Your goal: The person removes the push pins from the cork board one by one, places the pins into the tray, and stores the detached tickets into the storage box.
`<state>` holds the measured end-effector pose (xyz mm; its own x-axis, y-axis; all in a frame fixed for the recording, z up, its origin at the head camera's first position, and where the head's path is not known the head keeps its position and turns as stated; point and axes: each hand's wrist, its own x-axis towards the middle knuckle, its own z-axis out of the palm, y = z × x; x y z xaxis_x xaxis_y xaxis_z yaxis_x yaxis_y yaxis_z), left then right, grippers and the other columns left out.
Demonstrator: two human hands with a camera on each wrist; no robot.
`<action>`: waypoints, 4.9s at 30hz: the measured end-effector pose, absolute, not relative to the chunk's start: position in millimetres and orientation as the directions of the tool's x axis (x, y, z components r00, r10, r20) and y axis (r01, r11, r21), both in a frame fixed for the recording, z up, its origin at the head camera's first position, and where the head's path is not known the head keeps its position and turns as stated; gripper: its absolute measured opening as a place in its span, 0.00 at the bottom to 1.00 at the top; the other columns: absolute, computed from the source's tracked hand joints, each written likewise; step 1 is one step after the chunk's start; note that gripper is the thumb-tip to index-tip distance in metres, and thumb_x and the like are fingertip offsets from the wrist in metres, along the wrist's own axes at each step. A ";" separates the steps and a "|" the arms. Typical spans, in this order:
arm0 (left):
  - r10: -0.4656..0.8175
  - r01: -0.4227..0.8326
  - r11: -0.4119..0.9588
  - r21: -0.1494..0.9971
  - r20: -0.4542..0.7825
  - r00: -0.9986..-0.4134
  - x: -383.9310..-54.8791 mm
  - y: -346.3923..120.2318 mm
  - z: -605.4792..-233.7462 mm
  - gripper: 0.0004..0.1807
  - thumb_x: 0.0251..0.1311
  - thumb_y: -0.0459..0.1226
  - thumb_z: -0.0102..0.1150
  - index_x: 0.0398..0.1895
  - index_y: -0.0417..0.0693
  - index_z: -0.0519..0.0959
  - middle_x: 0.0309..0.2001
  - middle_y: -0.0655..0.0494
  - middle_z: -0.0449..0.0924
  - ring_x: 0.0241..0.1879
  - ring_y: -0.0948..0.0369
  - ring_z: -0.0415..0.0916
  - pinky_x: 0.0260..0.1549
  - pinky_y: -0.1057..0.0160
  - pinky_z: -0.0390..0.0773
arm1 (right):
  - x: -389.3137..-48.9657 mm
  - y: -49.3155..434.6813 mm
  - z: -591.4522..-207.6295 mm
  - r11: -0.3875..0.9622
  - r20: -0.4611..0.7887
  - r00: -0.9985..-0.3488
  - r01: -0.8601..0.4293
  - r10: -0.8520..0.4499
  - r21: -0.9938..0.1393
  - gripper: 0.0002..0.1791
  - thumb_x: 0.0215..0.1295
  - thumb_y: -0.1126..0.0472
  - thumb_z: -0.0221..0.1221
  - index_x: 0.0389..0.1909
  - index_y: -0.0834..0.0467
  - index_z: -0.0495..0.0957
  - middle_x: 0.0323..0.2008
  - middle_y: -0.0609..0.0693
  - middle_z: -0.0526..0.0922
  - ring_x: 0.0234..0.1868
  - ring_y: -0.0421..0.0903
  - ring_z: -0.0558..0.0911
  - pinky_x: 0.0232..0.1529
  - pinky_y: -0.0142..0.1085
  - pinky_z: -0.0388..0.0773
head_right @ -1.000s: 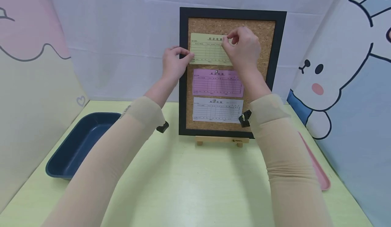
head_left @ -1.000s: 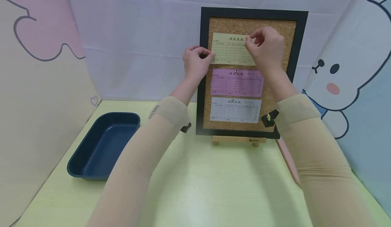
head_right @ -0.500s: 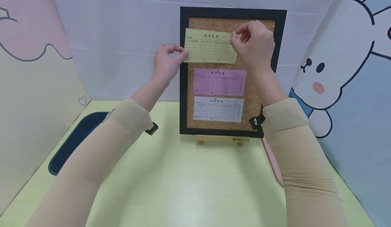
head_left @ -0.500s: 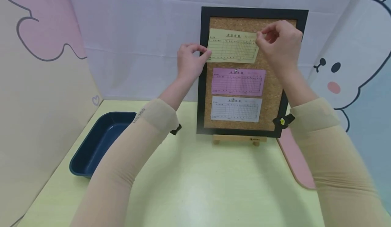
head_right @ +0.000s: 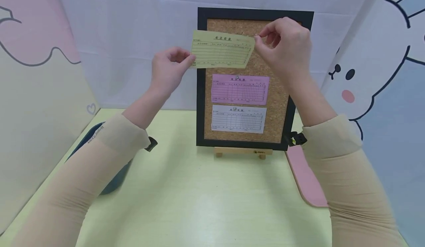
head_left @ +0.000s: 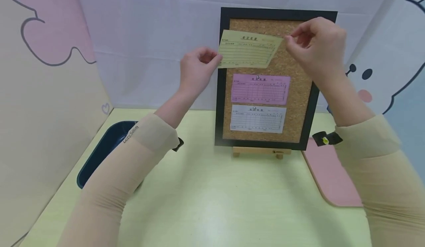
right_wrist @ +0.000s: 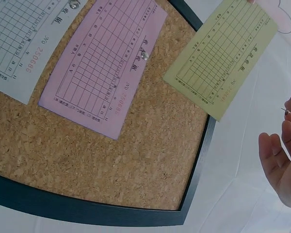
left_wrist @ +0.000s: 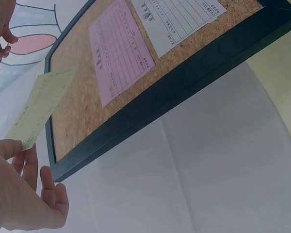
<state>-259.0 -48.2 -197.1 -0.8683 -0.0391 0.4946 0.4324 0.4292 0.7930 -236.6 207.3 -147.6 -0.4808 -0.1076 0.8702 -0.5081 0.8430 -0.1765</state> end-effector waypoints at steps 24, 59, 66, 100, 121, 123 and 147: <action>0.034 0.557 0.591 0.584 0.671 -0.741 -203.9 -107.5 -194.7 0.09 0.59 0.40 0.62 0.35 0.44 0.83 0.33 0.53 0.83 0.37 0.64 0.71 0.49 0.64 0.66 | -169.4 240.9 -145.9 0.873 0.821 -0.566 -0.435 -0.076 -0.219 0.18 0.62 0.54 0.59 0.37 0.69 0.80 0.27 0.23 0.64 0.31 0.19 0.64 0.36 0.13 0.61; 0.143 0.382 0.818 0.430 0.491 -0.859 -185.1 -202.1 -205.6 0.09 0.61 0.39 0.59 0.38 0.43 0.82 0.35 0.46 0.81 0.42 0.53 0.63 0.36 0.55 0.59 | -142.0 315.7 -209.6 0.910 0.637 -0.768 -0.217 0.065 -0.354 0.14 0.61 0.57 0.61 0.39 0.66 0.78 0.30 0.45 0.70 0.32 0.22 0.62 0.34 0.08 0.57; 0.206 0.398 0.841 0.367 0.463 -0.862 -187.7 -221.2 -210.5 0.06 0.59 0.36 0.61 0.36 0.44 0.83 0.33 0.45 0.78 0.39 0.52 0.62 0.32 0.55 0.60 | -144.9 328.9 -232.6 0.898 0.613 -0.787 -0.220 0.069 -0.382 0.12 0.60 0.60 0.62 0.37 0.66 0.79 0.29 0.40 0.72 0.31 0.23 0.63 0.33 0.08 0.58; 0.374 0.400 0.911 0.105 0.203 -0.905 -222.7 -296.1 -242.8 0.08 0.50 0.26 0.65 0.33 0.42 0.84 0.32 0.50 0.77 0.39 0.51 0.61 0.35 0.53 0.64 | -162.4 396.1 -338.4 0.842 0.152 -0.987 -0.034 0.057 -0.538 0.18 0.65 0.49 0.57 0.41 0.61 0.75 0.31 0.53 0.76 0.25 0.36 0.73 0.23 0.28 0.74; 0.453 0.453 0.891 -0.039 0.000 -0.891 -236.0 -313.0 -288.7 0.08 0.54 0.32 0.64 0.26 0.56 0.76 0.26 0.62 0.73 0.35 0.55 0.66 0.42 0.44 0.62 | -177.8 424.0 -377.3 0.823 -0.017 -1.000 0.006 -0.005 -0.568 0.22 0.68 0.49 0.54 0.44 0.68 0.73 0.33 0.59 0.80 0.25 0.42 0.76 0.27 0.30 0.76; 0.460 0.460 0.887 -0.039 -0.015 -0.888 -236.3 -314.5 -293.8 0.08 0.54 0.33 0.64 0.26 0.56 0.77 0.26 0.63 0.74 0.34 0.55 0.65 0.41 0.45 0.62 | -177.4 425.9 -379.7 0.819 -0.021 -1.000 0.009 -0.003 -0.573 0.22 0.67 0.50 0.55 0.44 0.68 0.73 0.32 0.58 0.79 0.25 0.42 0.75 0.27 0.30 0.76; 0.445 0.450 0.892 -0.031 -0.112 -0.889 -256.8 -327.9 -350.5 0.06 0.53 0.30 0.63 0.27 0.50 0.80 0.25 0.60 0.75 0.32 0.55 0.66 0.37 0.46 0.65 | -182.2 447.4 -407.9 0.839 -0.168 -0.986 0.091 -0.001 -0.537 0.25 0.66 0.47 0.55 0.46 0.67 0.73 0.29 0.51 0.77 0.28 0.40 0.73 0.28 0.31 0.73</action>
<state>-256.8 -327.9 -350.5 -0.8887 0.4445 -0.1120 0.4502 0.8924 -0.0306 -182.2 447.4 -407.9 -0.9857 -0.0008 -0.1683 0.0910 0.8388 -0.5368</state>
